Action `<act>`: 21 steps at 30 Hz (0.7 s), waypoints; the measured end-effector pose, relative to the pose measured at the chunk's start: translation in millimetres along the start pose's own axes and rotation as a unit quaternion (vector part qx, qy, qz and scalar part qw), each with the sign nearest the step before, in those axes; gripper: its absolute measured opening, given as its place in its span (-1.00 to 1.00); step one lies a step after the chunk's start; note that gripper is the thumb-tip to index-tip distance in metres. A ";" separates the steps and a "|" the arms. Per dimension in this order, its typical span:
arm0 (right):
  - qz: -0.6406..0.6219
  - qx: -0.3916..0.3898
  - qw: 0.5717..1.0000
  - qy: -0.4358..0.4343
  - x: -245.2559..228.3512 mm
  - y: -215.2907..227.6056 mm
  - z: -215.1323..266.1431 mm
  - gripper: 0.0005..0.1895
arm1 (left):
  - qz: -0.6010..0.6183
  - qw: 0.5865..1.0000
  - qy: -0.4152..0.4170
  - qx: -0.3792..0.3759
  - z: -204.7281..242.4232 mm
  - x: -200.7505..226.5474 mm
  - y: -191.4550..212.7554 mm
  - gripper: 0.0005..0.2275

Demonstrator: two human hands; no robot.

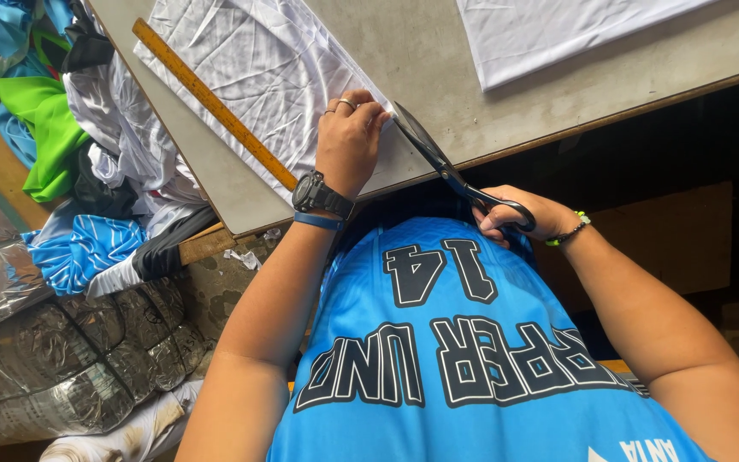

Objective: The person uses a wooden ruler to measure and align a white fabric on a table, then cuts the material with large scissors. After cutting, the person gathers the fabric and ruler and walks through a cluttered room.

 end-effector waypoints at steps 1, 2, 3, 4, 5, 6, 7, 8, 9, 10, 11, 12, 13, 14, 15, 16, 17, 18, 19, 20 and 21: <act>0.000 -0.001 1.000 0.000 0.2 -0.1 -2.5 -0.78 | 0.000 1.000 0.000 0.000 0.3 -0.3 -0.4 -0.88; -0.011 -0.006 1.000 0.007 -0.7 -1.1 -5.1 -0.78 | 0.002 1.000 -0.002 0.007 0.9 -0.3 0.4 -0.88; -0.021 -0.010 1.000 0.014 -1.7 -1.7 -7.2 -0.78 | 0.005 1.000 -0.005 0.013 1.1 0.2 0.6 -0.89; -0.020 -0.010 1.000 0.014 -2.7 -3.0 -10.1 -0.78 | 0.005 1.000 -0.005 0.014 2.0 -0.3 0.0 -0.89; -0.026 -0.013 0.999 0.018 -4.2 -5.1 -12.6 -0.78 | 0.002 1.000 -0.007 0.019 3.3 -0.2 0.1 -0.89; -0.032 -0.017 0.999 0.021 -5.6 -7.3 -15.3 -0.78 | -0.002 1.000 -0.008 0.023 4.6 -0.1 0.1 -0.89; -0.031 -0.018 0.999 0.020 -2.7 -5.8 -16.7 -0.78 | -0.002 1.000 -0.007 0.024 5.3 1.3 0.9 -0.89; -0.033 -0.022 0.999 0.024 -0.8 -5.2 -18.2 -0.78 | -0.007 0.999 -0.011 0.030 6.3 3.7 3.0 -0.89; -0.033 -0.027 0.999 0.028 0.3 -4.8 -20.6 -0.78 | -0.013 0.999 -0.014 0.037 7.1 5.5 6.0 -0.89; -0.032 -0.029 0.999 0.028 5.9 -3.4 -20.8 -0.78 | -0.014 0.999 -0.012 0.038 9.2 4.6 6.5 -0.89; -0.042 -0.032 0.998 0.045 7.2 -1.0 -20.8 -0.78 | -0.060 0.996 -0.043 0.056 11.4 11.7 9.3 -0.90; -0.053 -0.034 0.996 0.062 8.5 1.6 -20.8 -0.79 | -0.107 0.989 -0.074 0.074 14.2 18.9 11.2 -0.89; -0.050 -0.035 0.996 0.061 11.0 2.1 -21.0 -0.79 | -0.107 0.989 -0.072 0.076 17.3 16.3 5.2 -0.89; -0.064 -0.040 0.995 0.061 13.6 1.9 -21.5 -0.78 | -0.112 0.987 -0.086 0.079 21.0 16.8 -1.3 -0.87; -0.078 -0.046 0.994 0.059 16.0 1.6 -21.8 -0.76 | -0.118 0.985 -0.098 0.083 25.3 17.1 -7.6 -0.84; -0.075 -0.048 0.994 0.056 15.2 0.8 -23.6 -0.76 | -0.118 0.985 -0.095 0.085 23.3 16.9 -9.0 -0.84; -0.077 -0.053 0.994 0.059 13.7 -0.9 -24.8 -0.75 | -0.121 0.984 -0.102 0.088 22.9 18.9 -10.8 -0.83; -0.079 -0.058 0.993 0.062 12.4 -2.8 -26.2 -0.75 | -0.124 0.982 -0.108 0.091 22.6 20.8 -12.5 -0.80; -0.076 -0.061 0.994 0.058 11.3 -3.1 -26.9 -0.75 | -0.125 0.982 -0.103 0.094 20.9 18.0 -15.2 -0.80; -0.078 -0.064 0.993 0.057 9.7 -3.2 -27.6 -0.74 | -0.130 0.980 -0.113 0.096 19.7 18.1 -18.6 -0.81; -0.082 -0.065 0.993 0.058 8.9 -3.9 -27.4 -0.73 | -0.134 0.978 -0.124 0.097 18.9 18.8 -22.4 -0.81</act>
Point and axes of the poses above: each hand's wrist, its own z-axis away from the middle knuckle, its own y-axis out of the back of the hand, x = y × z, the point moved 10 cm from there along -z, towards the middle knuckle, and after that the axes turned 7 degrees about -x, right-handed, at the moved point
